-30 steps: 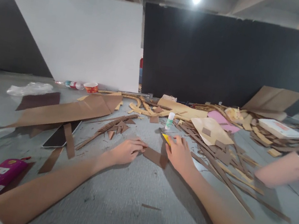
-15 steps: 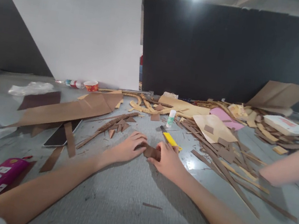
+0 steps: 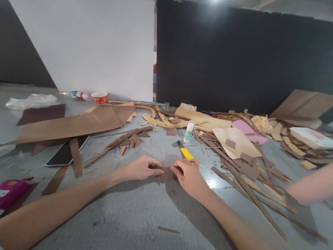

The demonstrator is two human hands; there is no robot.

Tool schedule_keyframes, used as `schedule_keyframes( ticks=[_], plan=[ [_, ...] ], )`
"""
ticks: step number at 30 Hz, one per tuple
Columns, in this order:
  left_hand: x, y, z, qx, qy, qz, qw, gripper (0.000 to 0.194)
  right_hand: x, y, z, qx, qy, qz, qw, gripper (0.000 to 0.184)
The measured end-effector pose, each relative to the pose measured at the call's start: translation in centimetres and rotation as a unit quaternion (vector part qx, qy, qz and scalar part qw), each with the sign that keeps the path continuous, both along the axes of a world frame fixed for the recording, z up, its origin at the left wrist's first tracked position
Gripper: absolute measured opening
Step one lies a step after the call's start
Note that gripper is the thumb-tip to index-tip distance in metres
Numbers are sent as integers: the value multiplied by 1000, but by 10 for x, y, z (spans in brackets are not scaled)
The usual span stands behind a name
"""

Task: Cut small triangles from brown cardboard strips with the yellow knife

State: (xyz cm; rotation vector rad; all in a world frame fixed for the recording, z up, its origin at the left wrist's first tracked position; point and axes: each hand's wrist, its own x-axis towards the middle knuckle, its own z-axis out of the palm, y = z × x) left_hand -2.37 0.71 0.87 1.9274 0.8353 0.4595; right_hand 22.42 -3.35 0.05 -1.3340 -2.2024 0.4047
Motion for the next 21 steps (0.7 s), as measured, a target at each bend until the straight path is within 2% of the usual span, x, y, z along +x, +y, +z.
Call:
schedule_keyframes(
  ticks=[5,11,17,21],
  plan=[
    [1,-6,10,-76,-38,-30,996,36,3,4,-5,0,22,26,999,27],
    [2,-11,15,-105,-82,-68,989,44,3,5,-8,-7,53,42,998,24],
    [2,-5,12,-96,-18,-34,995,40,6,4,-4,95,14,39,995,24],
    [1,-4,9,-90,-1,-28,996,35,10,6,-5,137,-20,35,990,25]
  ],
)
